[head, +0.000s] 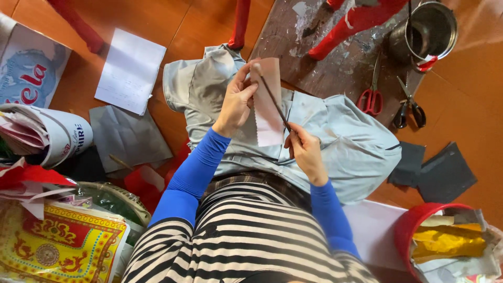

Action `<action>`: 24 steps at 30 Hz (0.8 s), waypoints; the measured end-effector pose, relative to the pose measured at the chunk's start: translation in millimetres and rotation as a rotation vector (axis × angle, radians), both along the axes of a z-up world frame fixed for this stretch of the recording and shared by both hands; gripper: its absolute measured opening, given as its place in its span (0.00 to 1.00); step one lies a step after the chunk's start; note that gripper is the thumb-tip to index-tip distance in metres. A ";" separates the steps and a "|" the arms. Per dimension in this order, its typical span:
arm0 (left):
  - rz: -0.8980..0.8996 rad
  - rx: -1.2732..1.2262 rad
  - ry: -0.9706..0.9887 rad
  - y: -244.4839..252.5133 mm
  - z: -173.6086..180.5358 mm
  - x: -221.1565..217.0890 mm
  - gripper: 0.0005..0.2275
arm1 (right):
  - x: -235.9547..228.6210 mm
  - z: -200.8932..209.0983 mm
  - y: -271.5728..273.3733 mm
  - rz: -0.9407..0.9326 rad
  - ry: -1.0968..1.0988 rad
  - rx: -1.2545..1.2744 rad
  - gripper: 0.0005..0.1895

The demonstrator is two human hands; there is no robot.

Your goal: The recorder is applying colored paper and glue to a horse-shaped model, likely as part of a traditional craft.

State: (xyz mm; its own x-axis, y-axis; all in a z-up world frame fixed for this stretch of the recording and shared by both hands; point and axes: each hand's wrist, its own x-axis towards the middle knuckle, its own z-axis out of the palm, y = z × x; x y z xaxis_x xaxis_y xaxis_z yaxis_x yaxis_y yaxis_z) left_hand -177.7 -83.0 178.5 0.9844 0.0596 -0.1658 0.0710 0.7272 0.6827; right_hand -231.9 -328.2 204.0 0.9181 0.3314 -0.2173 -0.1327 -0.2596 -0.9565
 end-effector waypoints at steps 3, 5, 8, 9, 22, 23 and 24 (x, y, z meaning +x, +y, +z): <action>-0.031 -0.067 0.002 -0.9 1.1 -7.7 0.24 | -6.5 0.6 4.9 0.029 -0.005 -0.016 0.14; -0.040 -0.080 -0.004 -0.3 19.9 -12.2 0.25 | -10.9 4.9 6.8 0.027 -0.002 -0.008 0.14; -0.049 -0.053 0.003 3.6 43.4 -18.0 0.25 | -16.2 10.1 4.7 -0.009 0.037 0.060 0.14; -0.049 -0.014 -0.011 5.1 41.1 -18.8 0.24 | -16.6 8.8 2.3 -0.052 0.030 0.023 0.14; -0.003 0.146 -0.014 10.7 53.3 -21.2 0.22 | -17.4 48.9 16.9 -0.217 -0.667 -0.461 0.13; -0.001 0.148 -0.011 10.6 34.0 -20.4 0.22 | -19.1 50.1 18.9 -0.214 -0.664 -0.459 0.13; 0.002 0.131 -0.031 10.8 15.3 -18.7 0.22 | -19.6 51.6 20.9 -0.215 -0.682 -0.415 0.13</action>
State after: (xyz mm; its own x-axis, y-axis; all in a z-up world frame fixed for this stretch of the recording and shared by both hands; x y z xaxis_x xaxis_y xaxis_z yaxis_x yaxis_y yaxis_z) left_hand -196.4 -72.1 193.8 0.9887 0.0805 -0.1263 0.0473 0.6320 0.7735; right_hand -251.5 -307.3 255.6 0.9270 0.1493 0.3441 0.3551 -0.6447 -0.6769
